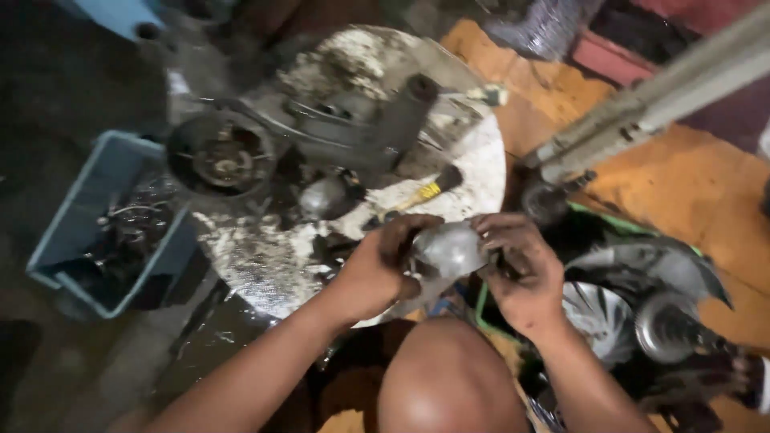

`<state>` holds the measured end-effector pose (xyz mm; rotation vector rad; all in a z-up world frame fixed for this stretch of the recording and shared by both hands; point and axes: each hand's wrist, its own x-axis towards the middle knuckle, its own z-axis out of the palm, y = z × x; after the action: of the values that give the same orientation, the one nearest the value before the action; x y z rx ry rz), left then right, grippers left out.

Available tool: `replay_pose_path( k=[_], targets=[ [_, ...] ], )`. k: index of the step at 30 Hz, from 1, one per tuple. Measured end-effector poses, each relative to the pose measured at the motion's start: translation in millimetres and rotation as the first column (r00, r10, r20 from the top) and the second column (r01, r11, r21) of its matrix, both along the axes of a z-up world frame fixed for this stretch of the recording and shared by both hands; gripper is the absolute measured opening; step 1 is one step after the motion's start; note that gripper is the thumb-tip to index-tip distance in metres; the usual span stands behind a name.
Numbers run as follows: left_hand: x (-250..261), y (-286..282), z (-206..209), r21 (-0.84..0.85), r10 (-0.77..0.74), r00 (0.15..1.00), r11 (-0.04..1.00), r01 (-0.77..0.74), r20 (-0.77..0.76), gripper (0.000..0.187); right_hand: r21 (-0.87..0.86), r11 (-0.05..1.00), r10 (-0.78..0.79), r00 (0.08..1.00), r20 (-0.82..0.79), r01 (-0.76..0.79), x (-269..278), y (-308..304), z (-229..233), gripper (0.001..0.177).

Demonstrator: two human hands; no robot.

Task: The person scrubs a metal mechanical part with a yellow brush while holding it over a white table. They then pick up a second metal part and scrub it with a different brush, rotating the part to clean different sides.

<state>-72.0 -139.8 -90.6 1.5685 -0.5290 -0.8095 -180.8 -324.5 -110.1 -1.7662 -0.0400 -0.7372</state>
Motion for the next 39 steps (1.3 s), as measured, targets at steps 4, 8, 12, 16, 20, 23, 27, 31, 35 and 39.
replay_pose_path(
  k=[4, 8, 12, 16, 20, 23, 27, 31, 35, 39],
  targets=[
    [-3.3, 38.9, 35.3, -0.072, 0.164, 0.974, 0.982, -0.177, -0.157, 0.069, 0.048, 0.989, 0.146, 0.986, -0.079, -0.143, 28.5, 30.2, 29.5, 0.031],
    [-2.4, 72.9, 79.2, -0.035, 0.42, 0.865, 0.895, -0.445, -0.273, 0.067, 0.025, 0.904, 0.421, 0.883, -0.207, -0.426, 65.6, 49.2, 88.3, 0.043],
    [12.9, 104.2, 100.6, -0.086, 0.597, 0.718, 0.745, -0.662, -0.357, 0.071, -0.437, 0.782, 0.21, 0.848, -0.487, -0.445, 100.7, 58.9, 135.7, 0.029],
    [23.8, 124.0, 95.7, -0.139, 0.651, 0.625, 0.636, -0.759, -0.432, 0.067, -0.452, 0.505, -0.09, 0.476, -0.875, -0.735, 130.3, 45.4, 69.1, 0.038],
    [37.4, 146.9, 93.9, -0.102, 0.682, 0.536, 0.567, -0.817, -0.498, 0.063, -0.436, 0.026, -0.413, 0.388, -0.824, -0.899, 139.5, 26.3, -23.7, 0.03],
    [48.5, 162.4, 98.9, -0.14, 0.673, 0.527, 0.541, -0.829, -0.519, 0.063, -0.474, 0.05, -0.496, 0.39, -0.776, -0.879, 149.4, 43.9, -3.8, 0.027],
    [53.7, 174.6, 98.5, -0.165, 0.672, 0.521, 0.52, -0.838, -0.527, 0.065, -0.571, 0.137, -0.541, 0.422, -0.728, -0.81, 163.9, 42.3, 13.6, 0.026],
    [57.5, 177.4, 84.8, -0.184, 0.627, 0.567, 0.568, -0.802, -0.534, 0.064, -0.6, 0.017, -0.562, 0.488, -0.667, -0.8, 156.3, 34.9, -1.4, 0.022],
    [60.5, 180.7, 85.5, -0.196, 0.615, 0.635, 0.629, -0.753, -0.467, 0.063, -0.644, 0.002, -0.469, 0.568, -0.677, -0.765, 158.6, 40.9, -2.8, 0.03],
    [56.7, 171.8, 72.5, -0.082, 0.669, 0.696, 0.703, -0.707, -0.261, 0.087, -0.642, -0.058, -0.47, 0.588, -0.658, -0.765, 159.8, 44.7, -3.9, 0.025]
  ],
)
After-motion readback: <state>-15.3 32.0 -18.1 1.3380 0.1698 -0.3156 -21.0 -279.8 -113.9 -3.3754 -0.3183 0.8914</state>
